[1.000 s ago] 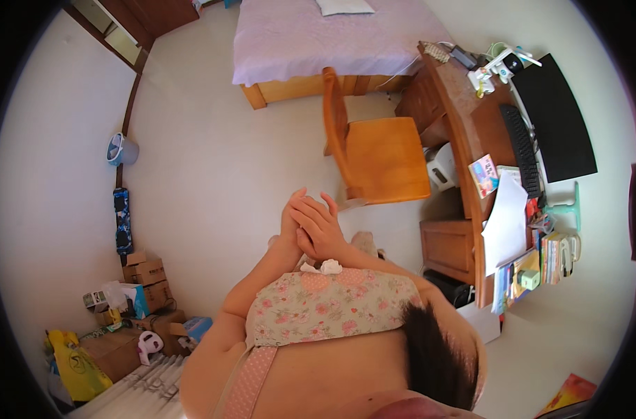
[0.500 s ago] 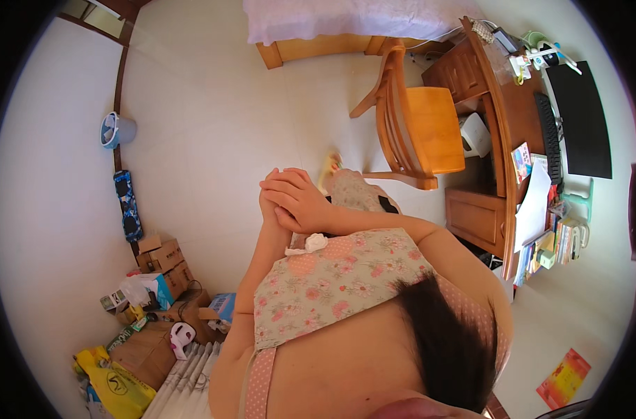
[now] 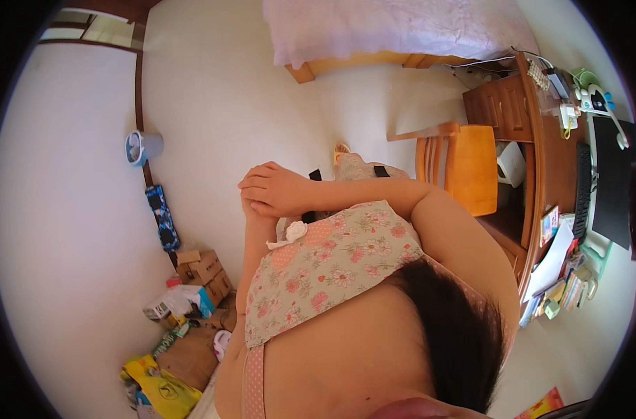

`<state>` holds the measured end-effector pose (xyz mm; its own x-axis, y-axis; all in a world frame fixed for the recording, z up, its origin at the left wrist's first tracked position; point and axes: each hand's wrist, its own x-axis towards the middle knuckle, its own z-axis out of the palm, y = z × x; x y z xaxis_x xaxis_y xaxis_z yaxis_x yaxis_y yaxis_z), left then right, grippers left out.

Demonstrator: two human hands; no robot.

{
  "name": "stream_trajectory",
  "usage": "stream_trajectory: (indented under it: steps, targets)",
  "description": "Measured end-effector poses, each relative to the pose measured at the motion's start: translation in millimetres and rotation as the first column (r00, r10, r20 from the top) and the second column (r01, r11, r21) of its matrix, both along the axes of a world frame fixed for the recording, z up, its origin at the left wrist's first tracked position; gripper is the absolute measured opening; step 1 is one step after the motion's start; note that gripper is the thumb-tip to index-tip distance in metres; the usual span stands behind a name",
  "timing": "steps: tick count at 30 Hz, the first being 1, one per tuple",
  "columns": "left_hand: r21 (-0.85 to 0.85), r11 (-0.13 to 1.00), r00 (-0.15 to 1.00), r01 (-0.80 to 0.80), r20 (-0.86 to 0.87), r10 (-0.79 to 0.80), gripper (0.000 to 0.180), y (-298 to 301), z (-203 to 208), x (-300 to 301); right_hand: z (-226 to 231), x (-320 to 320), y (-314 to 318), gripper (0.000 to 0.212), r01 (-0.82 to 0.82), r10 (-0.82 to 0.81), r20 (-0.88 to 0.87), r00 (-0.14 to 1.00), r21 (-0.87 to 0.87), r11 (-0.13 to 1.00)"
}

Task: The person organizes a cluttered desk by sorting through papers, books, and small items. They move stacks of books, handle a small box, and place items into a drawer or off the desk surface.

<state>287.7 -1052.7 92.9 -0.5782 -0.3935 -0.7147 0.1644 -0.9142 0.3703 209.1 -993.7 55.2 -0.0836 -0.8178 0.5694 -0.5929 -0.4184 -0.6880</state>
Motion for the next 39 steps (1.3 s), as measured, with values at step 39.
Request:
stream_trajectory:
  steps: [39]
  targets:
    - [0.394,0.815,0.871,0.424,0.07,-0.487,0.036,-146.5,-68.6,-647.7,-337.0,-725.1,138.0,0.033,0.231,-0.893,-0.409,0.186,0.902,-0.365]
